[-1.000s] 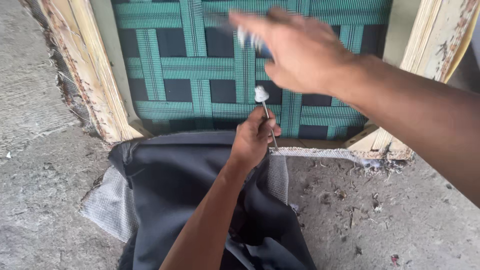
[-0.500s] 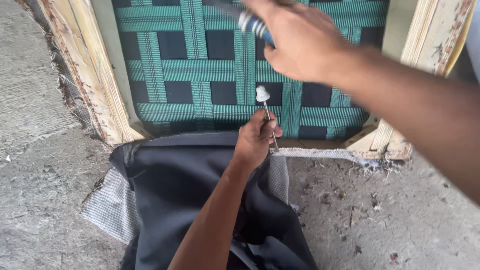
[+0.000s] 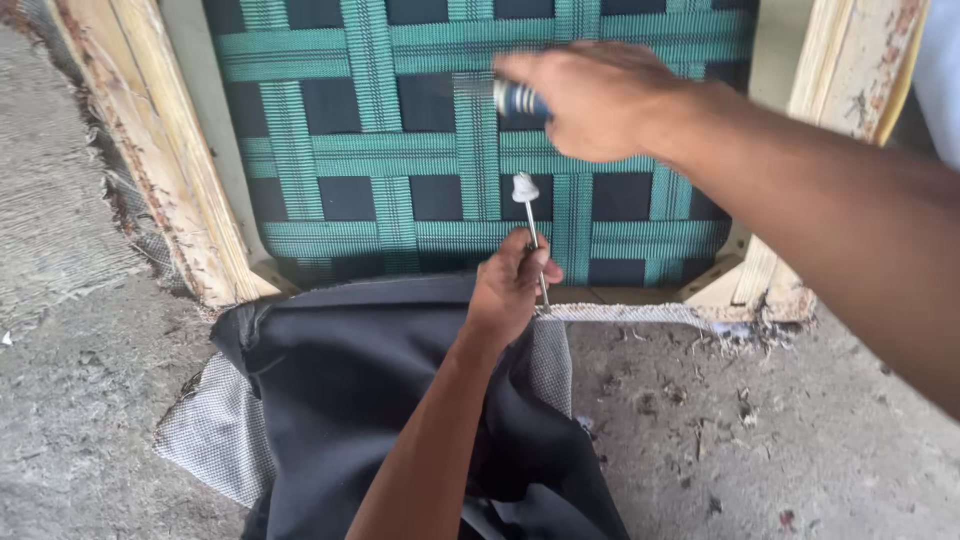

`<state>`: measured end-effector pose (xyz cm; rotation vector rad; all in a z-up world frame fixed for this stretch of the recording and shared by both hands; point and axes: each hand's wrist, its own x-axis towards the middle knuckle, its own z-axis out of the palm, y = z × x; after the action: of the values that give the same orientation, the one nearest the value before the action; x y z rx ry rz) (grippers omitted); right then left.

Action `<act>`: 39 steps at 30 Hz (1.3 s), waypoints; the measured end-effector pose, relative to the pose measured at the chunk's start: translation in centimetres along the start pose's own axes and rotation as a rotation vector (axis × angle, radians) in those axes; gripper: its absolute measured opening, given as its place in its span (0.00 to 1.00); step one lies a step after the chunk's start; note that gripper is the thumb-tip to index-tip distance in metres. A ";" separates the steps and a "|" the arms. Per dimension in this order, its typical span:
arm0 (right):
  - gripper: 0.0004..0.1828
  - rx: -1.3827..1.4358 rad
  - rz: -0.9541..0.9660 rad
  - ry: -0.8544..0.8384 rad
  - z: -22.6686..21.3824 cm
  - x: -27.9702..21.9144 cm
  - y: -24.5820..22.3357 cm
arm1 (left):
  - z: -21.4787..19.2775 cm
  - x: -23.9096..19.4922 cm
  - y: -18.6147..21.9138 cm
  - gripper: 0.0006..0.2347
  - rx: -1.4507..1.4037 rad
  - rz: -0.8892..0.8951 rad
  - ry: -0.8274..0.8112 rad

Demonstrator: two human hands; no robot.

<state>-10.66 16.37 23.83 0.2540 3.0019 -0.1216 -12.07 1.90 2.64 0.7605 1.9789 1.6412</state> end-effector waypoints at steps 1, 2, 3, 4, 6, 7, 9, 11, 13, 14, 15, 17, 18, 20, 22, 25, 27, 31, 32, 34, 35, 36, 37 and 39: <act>0.42 0.127 0.026 0.095 0.0 0.3 -0.1 | -0.1 0.1 -0.1 0.06 -0.002 -0.033 0.015; 0.44 0.256 0.052 0.187 0.0 0.5 -0.2 | -0.2 0.4 -0.2 0.06 -0.004 0.000 0.035; 0.44 0.124 0.003 0.067 0.7 0.4 0.0 | -0.2 0.2 -0.5 0.06 0.007 0.018 0.026; 0.45 -0.007 -0.046 -0.054 1.3 0.5 0.2 | -0.2 -0.1 -0.7 0.06 0.018 0.035 0.016; 0.44 -0.069 -0.107 -0.072 2.2 0.5 0.9 | 0.1 -0.1 -1.2 0.06 -0.004 0.016 0.006; 0.43 0.003 -0.131 0.038 2.2 0.9 1.1 | 0.1 0.3 -1.3 0.06 -0.016 0.015 0.015; 0.41 0.134 -0.115 0.151 2.0 1.5 1.1 | -0.3 1.1 -1.2 0.06 -0.065 -0.046 0.033; 0.40 0.263 -0.019 0.140 2.3 1.1 0.8 | -0.5 1.1 -1.5 0.07 -0.151 -0.122 0.055; 0.40 0.220 0.010 0.052 2.7 0.3 0.7 | -0.4 1.2 -1.7 0.08 -0.280 -0.184 0.093; 0.39 0.189 0.020 0.016 2.6 0.0 0.7 | -0.2 1.3 -1.7 0.08 -0.248 -0.182 0.107; 0.41 0.177 -0.030 0.051 2.1 0.0 0.7 | -0.3 1.4 -1.5 0.08 -0.209 -0.166 0.123; 0.44 0.166 -0.127 0.093 2.2 -0.7 0.7 | -0.1 1.1 -1.5 0.08 -0.178 -0.099 0.148; 0.43 0.191 -0.107 0.075 2.6 -1.1 0.9 | 0.2 0.4 -1.8 0.08 -0.184 -0.046 0.154; 0.41 0.239 -0.070 0.036 3.7 -1.6 1.3 | 0.8 -0.8 -2.4 0.08 -0.184 0.051 0.172; 0.41 0.239 -0.061 0.018 4.1 -1.8 2.0 | 1.3 -1.2 -2.4 0.09 -0.167 0.159 0.182; 0.41 0.234 -0.045 -0.015 4.4 -2.1 2.3 | 1.7 -1.8 -2.6 0.10 -0.121 0.205 0.189; 0.41 0.233 0.028 -0.021 3.6 -2.1 2.1 | 1.5 -2.0 -2.8 0.10 -0.346 0.177 0.172; 0.40 0.290 -0.146 0.439 1.6 -2.0 0.7 | 1.4 -2.2 -3.5 0.10 -0.558 0.077 0.169; 0.39 0.313 -0.303 0.666 1.4 -1.9 0.1 | 1.4 -2.5 -3.6 0.10 -0.534 0.070 0.172; 0.37 0.081 -0.310 0.311 1.3 -1.6 -1.0 | 1.3 -2.8 -3.5 0.09 -0.481 0.065 0.177; 0.38 -0.037 -0.306 0.139 1.2 -1.2 -1.3 | 1.2 -2.7 -3.2 0.09 -0.455 0.062 0.171; 0.39 -0.062 -0.290 0.116 1.1 -0.9 -1.4 | 1.2 -2.5 -3.0 0.09 -0.428 0.060 0.164; 0.41 -0.084 -0.272 0.092 1.3 -0.5 -1.5 | 1.1 -2.4 -2.7 0.09 -0.401 0.054 0.156; 0.41 0.024 -0.208 0.146 2.2 0.0 -1.5 | 0.8 -2.2 -2.6 0.08 -0.419 0.069 0.133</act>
<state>-10.63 14.69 21.73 -0.0502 3.1662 -0.1655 -10.22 0.70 -0.09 0.5759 1.6186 2.1012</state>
